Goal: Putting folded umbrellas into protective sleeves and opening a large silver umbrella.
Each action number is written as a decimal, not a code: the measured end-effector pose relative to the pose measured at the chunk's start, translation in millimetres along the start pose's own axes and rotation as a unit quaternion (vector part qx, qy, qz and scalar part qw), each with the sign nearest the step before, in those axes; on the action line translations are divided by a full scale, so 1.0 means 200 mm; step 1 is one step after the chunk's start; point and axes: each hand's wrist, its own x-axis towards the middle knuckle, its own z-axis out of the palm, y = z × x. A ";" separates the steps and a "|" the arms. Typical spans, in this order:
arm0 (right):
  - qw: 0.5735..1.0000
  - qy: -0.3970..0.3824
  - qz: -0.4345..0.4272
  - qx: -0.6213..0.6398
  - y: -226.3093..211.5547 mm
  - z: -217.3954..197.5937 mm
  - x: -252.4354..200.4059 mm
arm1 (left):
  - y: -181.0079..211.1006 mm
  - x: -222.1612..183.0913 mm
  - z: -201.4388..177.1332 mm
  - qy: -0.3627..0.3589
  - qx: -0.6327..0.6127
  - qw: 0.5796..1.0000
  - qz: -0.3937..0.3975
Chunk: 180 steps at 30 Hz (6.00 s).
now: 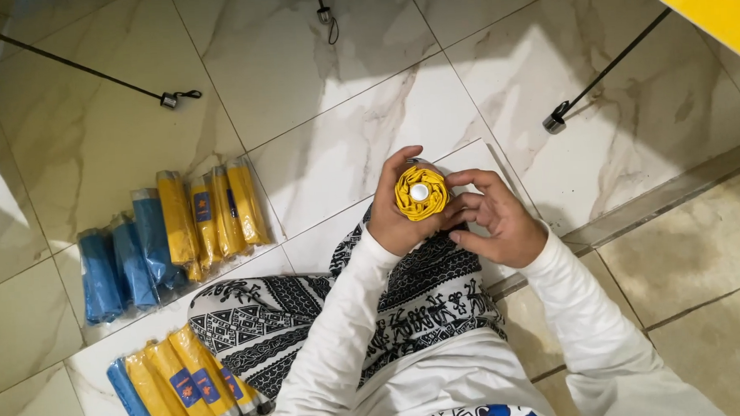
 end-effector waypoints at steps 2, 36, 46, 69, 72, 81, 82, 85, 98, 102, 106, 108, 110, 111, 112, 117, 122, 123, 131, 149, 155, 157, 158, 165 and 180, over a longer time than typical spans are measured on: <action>0.999 0.012 -0.006 -0.032 0.02 -0.05 -0.01 | 0.03 0.01 0.01 -0.010 -0.012 1.000 -0.019; 0.952 0.088 0.135 -0.261 0.24 0.21 0.03 | -0.06 -0.10 0.03 0.114 0.219 0.968 0.043; 0.879 0.164 0.183 -0.410 0.44 0.21 -0.04 | -0.02 -0.18 0.15 0.281 0.282 0.917 0.035; 0.971 -0.015 0.216 -0.096 0.18 0.36 -0.08 | 0.01 -0.13 -0.22 0.276 0.030 0.959 -0.062; 0.963 0.007 0.200 -0.183 0.22 0.39 -0.11 | 0.06 -0.13 -0.18 0.271 0.023 0.959 -0.081; 0.908 -0.181 0.244 0.287 0.41 0.37 -0.19 | 0.15 -0.15 -0.30 0.220 -0.112 0.967 -0.061; 0.907 -0.185 0.247 0.288 0.37 0.38 -0.17 | 0.16 -0.15 -0.30 0.223 -0.111 0.967 -0.059; 0.961 -0.038 0.231 -0.147 0.32 0.41 -0.14 | 0.18 -0.15 -0.28 0.298 0.050 0.952 -0.038; 0.963 0.003 0.270 0.011 0.35 0.49 -0.03 | 0.30 -0.24 -0.20 0.413 0.103 0.903 -0.055; 0.919 -0.053 0.276 -0.276 0.24 0.64 0.04 | 0.10 -0.35 -0.32 0.411 0.072 0.905 -0.082; 0.941 -0.089 0.321 -0.062 0.56 0.55 -0.07 | -0.05 -0.43 -0.48 0.396 -0.027 0.911 -0.108; 0.898 -0.151 0.357 0.209 0.69 0.52 -0.15 | 0.04 -0.44 -0.47 0.366 -0.061 0.923 -0.098; 0.907 -0.176 0.334 0.185 0.71 0.54 -0.11 | 0.00 -0.48 -0.55 0.380 -0.026 0.920 -0.092; 0.918 -0.192 0.308 0.162 0.72 0.55 -0.08 | -0.02 -0.50 -0.59 0.386 0.007 0.918 -0.093; 0.915 -0.202 0.310 0.163 0.71 0.57 -0.03 | -0.01 -0.50 -0.59 0.393 0.009 0.915 -0.087; 0.961 -0.176 0.213 0.022 0.87 0.64 0.08 | 0.11 -0.48 -0.58 0.412 0.192 0.881 -0.128; 0.957 -0.152 0.246 0.022 0.73 0.78 0.16 | 0.18 -0.53 -0.60 0.395 0.177 0.890 -0.145; 0.957 -0.144 0.252 0.015 0.70 0.79 0.16 | 0.19 -0.54 -0.59 0.380 0.174 0.892 -0.169; 0.941 0.038 0.336 -0.027 0.65 0.66 0.21 | -0.16 -0.61 -0.75 0.299 0.075 0.936 -0.171; 0.937 0.041 0.345 -0.034 1.54 0.49 0.79 | -0.44 -0.25 -1.56 0.324 0.084 0.904 -0.265; 0.933 0.094 0.348 -0.020 1.67 0.51 0.87 | -0.61 -0.18 -1.72 0.353 0.077 0.893 -0.270; 0.932 0.114 0.344 -0.010 1.69 0.53 0.91 | -0.66 -0.15 -1.76 0.355 0.094 0.890 -0.269; 0.933 0.114 0.341 -0.024 1.71 0.53 0.91 | -0.67 -0.14 -1.76 0.357 0.110 0.887 -0.273; 0.924 0.061 0.321 -0.200 1.88 0.50 0.84 | -0.63 -0.14 -1.74 0.342 0.209 0.849 -0.345; 0.960 -0.093 0.105 -0.243 1.69 1.05 0.79 | 0.27 -0.36 -1.97 0.362 0.772 0.516 -0.079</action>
